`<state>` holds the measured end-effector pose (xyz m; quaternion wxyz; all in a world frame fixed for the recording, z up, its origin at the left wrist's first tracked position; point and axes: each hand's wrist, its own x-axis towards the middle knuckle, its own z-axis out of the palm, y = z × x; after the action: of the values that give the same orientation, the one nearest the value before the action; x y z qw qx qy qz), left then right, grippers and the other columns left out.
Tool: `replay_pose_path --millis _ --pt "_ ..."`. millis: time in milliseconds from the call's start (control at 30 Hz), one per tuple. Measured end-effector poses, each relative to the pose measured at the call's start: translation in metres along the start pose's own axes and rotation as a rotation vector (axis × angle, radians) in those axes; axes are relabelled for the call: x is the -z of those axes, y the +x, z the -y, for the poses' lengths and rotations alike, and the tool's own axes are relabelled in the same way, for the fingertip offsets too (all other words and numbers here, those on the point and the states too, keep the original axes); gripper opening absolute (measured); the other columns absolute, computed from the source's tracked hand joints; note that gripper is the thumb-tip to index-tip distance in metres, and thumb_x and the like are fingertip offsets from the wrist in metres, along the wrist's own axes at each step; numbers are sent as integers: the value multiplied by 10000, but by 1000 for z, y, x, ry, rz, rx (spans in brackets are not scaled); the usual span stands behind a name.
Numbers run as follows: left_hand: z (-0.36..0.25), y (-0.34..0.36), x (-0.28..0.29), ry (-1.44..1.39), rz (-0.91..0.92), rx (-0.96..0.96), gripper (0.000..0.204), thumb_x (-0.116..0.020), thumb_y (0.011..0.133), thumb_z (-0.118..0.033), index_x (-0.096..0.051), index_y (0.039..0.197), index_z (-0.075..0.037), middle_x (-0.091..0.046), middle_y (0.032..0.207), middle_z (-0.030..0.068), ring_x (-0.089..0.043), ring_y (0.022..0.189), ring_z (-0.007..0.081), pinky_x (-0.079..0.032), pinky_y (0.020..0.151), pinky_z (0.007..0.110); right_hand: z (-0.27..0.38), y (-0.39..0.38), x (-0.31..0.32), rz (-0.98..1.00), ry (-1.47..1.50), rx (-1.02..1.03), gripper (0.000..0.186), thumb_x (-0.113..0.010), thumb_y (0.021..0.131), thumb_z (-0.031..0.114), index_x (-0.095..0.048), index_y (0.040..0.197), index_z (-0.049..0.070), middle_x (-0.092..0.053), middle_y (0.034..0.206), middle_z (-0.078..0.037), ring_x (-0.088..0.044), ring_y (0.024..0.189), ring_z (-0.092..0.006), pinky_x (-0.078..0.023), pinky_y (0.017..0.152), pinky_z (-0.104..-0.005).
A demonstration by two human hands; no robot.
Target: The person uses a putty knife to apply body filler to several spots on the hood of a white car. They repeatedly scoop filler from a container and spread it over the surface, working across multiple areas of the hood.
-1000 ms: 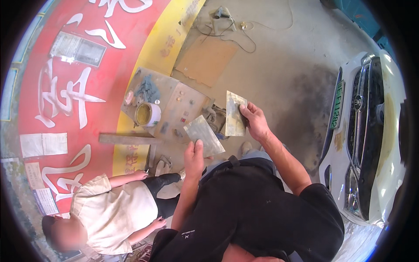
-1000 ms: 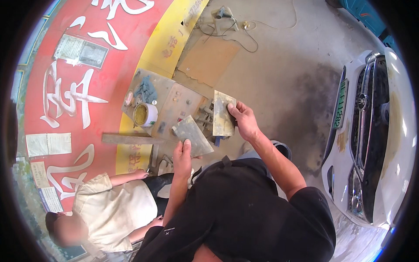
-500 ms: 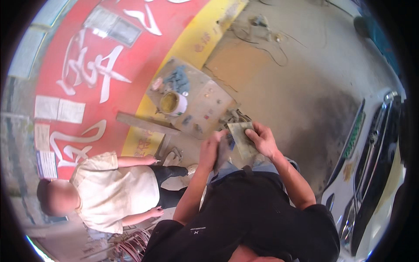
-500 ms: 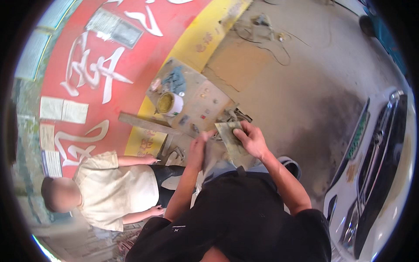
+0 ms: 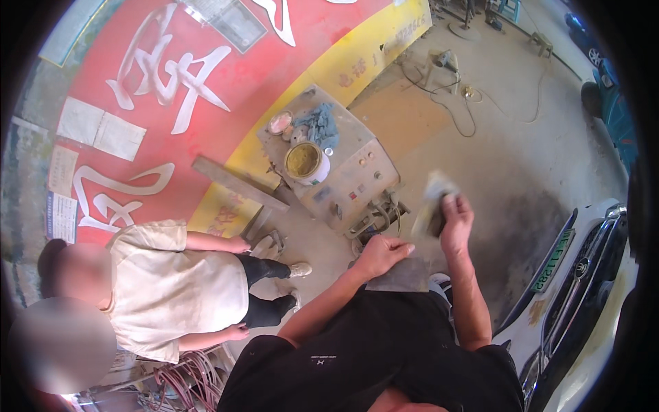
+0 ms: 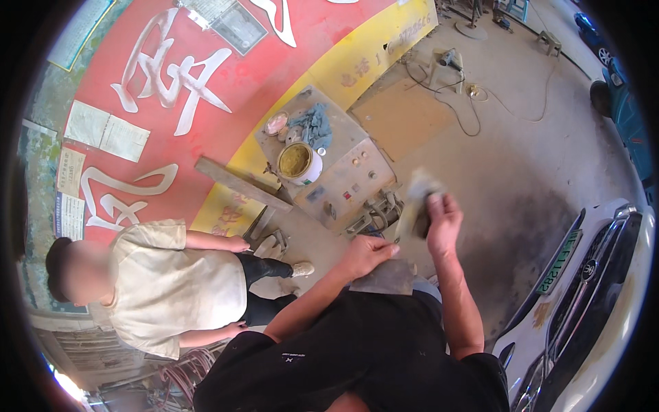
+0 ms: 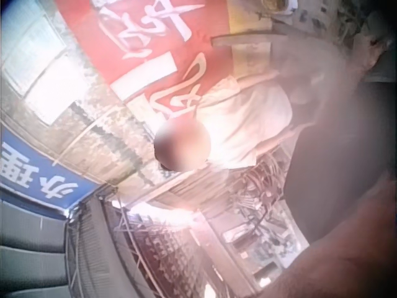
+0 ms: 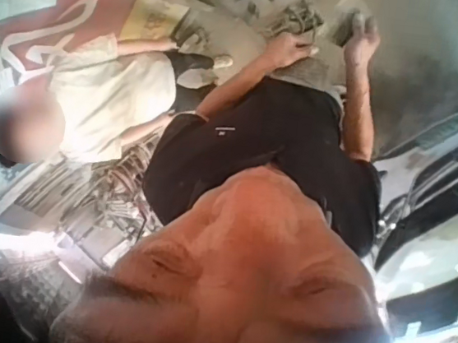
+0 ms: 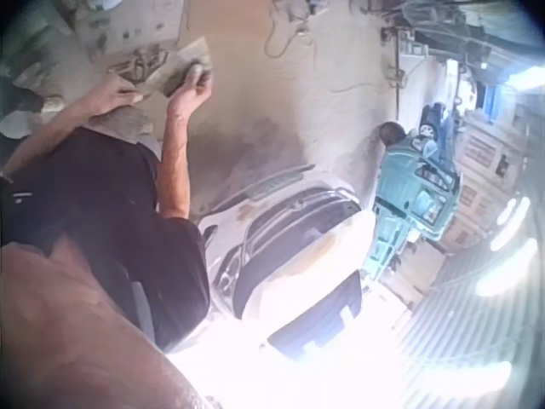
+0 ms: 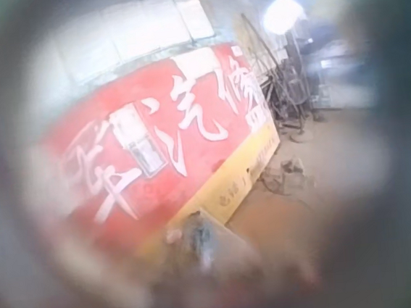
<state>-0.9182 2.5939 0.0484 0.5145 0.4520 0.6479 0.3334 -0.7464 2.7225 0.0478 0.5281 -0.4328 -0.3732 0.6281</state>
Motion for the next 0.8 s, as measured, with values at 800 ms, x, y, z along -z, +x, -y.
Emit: replay_pose_path --millis 800 --pt "67 34 44 -783 -467 250 384 -487 1165 -345 -670 1128 -9 -672 989 23 -583 875 81 -499 777 290 -45 -43 -36 462 -1074 767 394 -672 885 0 -774 1234 154 -720 1023 -67 -702 870 -237 -598 686 -336"
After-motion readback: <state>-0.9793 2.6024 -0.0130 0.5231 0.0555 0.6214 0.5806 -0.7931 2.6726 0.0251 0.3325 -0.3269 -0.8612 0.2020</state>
